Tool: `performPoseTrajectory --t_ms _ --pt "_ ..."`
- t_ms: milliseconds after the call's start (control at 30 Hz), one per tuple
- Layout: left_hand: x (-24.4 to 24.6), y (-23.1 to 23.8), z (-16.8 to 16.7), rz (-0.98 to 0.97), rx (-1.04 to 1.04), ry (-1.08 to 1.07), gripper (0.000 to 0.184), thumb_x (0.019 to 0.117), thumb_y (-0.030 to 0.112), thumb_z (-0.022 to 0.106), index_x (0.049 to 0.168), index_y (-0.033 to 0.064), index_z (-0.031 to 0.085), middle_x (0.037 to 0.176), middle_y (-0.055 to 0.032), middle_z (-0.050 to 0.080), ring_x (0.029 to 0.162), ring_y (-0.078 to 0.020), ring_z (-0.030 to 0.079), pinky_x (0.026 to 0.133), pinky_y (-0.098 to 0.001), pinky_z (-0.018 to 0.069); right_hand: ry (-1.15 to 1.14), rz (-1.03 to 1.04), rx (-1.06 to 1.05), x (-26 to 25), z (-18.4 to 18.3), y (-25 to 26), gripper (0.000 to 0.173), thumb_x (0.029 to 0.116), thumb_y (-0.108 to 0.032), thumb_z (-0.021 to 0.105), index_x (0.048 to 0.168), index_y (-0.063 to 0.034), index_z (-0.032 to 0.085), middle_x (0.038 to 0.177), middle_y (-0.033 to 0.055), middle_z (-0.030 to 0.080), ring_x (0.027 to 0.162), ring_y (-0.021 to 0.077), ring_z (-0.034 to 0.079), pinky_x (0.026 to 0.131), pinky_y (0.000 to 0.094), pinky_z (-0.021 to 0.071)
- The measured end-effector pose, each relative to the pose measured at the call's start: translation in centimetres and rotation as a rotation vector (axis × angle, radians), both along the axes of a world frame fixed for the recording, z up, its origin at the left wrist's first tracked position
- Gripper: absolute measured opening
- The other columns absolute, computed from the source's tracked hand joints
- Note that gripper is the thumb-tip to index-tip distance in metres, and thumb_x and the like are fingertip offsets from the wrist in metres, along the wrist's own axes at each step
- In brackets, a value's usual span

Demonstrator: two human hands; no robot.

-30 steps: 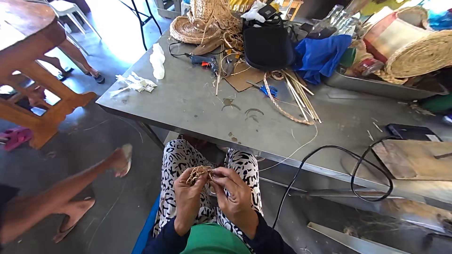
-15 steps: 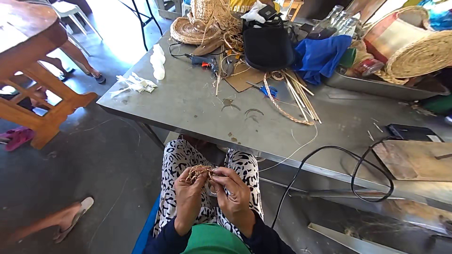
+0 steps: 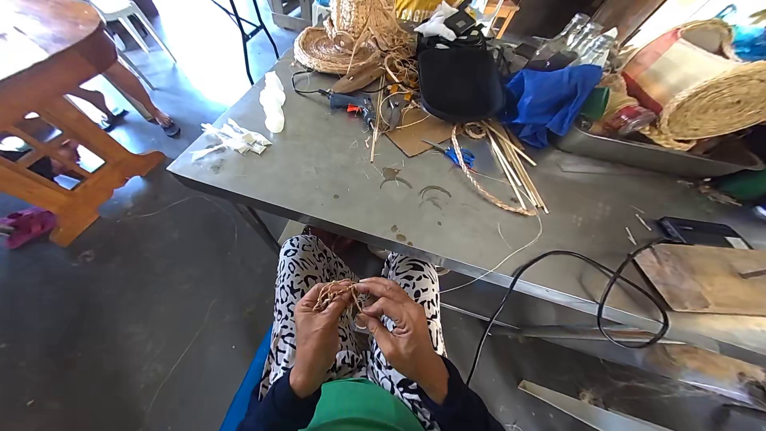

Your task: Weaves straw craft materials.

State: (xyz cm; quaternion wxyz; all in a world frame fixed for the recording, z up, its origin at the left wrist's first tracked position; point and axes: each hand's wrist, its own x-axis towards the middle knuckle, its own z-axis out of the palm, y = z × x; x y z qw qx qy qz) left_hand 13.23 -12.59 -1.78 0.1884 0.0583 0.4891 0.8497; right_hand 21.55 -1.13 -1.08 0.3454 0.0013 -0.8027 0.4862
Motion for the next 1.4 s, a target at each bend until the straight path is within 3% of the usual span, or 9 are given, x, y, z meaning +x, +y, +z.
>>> performPoseTrajectory --t_ms 167,367,633,767,1067,1233,1400 --pt "0.0 -0.1 0.3 0.013 0.036 0.002 0.024 0.0816 -0.013 0.062 0.086 0.0065 0.075 0.089 -0.0035 0.077 0.083 -0.0084 0.073 0.076 -0.0247 0.0616 0.036 -0.038 0.140 -0.1 -0.2 -0.4 0.012 0.0867 -0.003 0.064 0.075 -0.0016 0.066 0.116 0.0158 0.072 0.122 0.0226 0.063 0.108 0.0289 0.0469" --pt "-0.1 -0.3 0.7 0.000 0.046 -0.074 0.023 0.0815 -0.012 0.061 0.083 0.0059 0.074 0.087 -0.0048 0.076 0.080 -0.0085 0.073 0.073 -0.0240 0.0610 0.182 -0.099 0.299 -0.6 -1.6 -0.7 0.010 0.0922 -0.003 0.062 0.084 -0.0018 0.067 0.111 0.0144 0.072 0.116 0.0217 0.065 0.106 0.0271 0.0490" --pt "0.0 -0.4 1.0 -0.031 0.074 -0.127 0.020 0.0830 -0.012 0.061 0.083 0.0041 0.073 0.087 -0.0074 0.076 0.080 -0.0093 0.073 0.072 -0.0235 0.0608 0.179 -0.015 0.255 -0.3 -1.3 0.1 0.009 0.0922 -0.002 0.062 0.084 -0.0014 0.065 0.112 0.0153 0.072 0.116 0.0219 0.066 0.107 0.0297 0.0495" --pt "-0.4 -0.6 0.8 -0.062 0.075 -0.106 0.023 0.0814 -0.013 0.062 0.096 0.0020 0.071 0.091 -0.0069 0.076 0.081 -0.0105 0.073 0.074 -0.0254 0.0617 0.126 -0.035 0.364 -0.2 -1.1 0.3 0.012 0.0920 -0.002 0.060 0.083 -0.0018 0.067 0.112 0.0161 0.073 0.118 0.0249 0.066 0.108 0.0304 0.0481" --pt "-0.6 -1.0 1.3 -0.094 0.045 -0.187 0.018 0.0842 -0.010 0.060 0.088 0.0010 0.074 0.090 -0.0097 0.077 0.082 -0.0117 0.074 0.074 -0.0250 0.0615 0.075 -0.053 0.599 -0.2 -0.9 0.7 0.015 0.0921 -0.001 0.058 0.082 -0.0039 0.069 0.113 0.0152 0.075 0.118 0.0308 0.066 0.110 0.0375 0.0473" --pt "-0.7 -0.7 1.4 -0.062 0.017 -0.165 0.019 0.0823 -0.015 0.063 0.085 0.0006 0.073 0.086 -0.0086 0.076 0.077 -0.0106 0.073 0.072 -0.0248 0.0618 0.071 -0.064 0.613 -0.2 -0.7 0.5 0.017 0.0917 -0.001 0.057 0.082 -0.0039 0.070 0.113 0.0147 0.075 0.119 0.0318 0.066 0.110 0.0385 0.0470" --pt "-0.7 -0.4 0.4 -0.032 0.029 -0.037 0.020 0.0792 -0.013 0.070 0.085 0.0046 0.075 0.085 -0.0060 0.077 0.078 -0.0101 0.073 0.073 -0.0256 0.0621 0.055 -0.017 0.448 -0.1 -0.5 0.7 0.014 0.0920 -0.001 0.059 0.083 -0.0025 0.070 0.116 0.0165 0.073 0.125 0.0313 0.063 0.111 0.0372 0.0469"
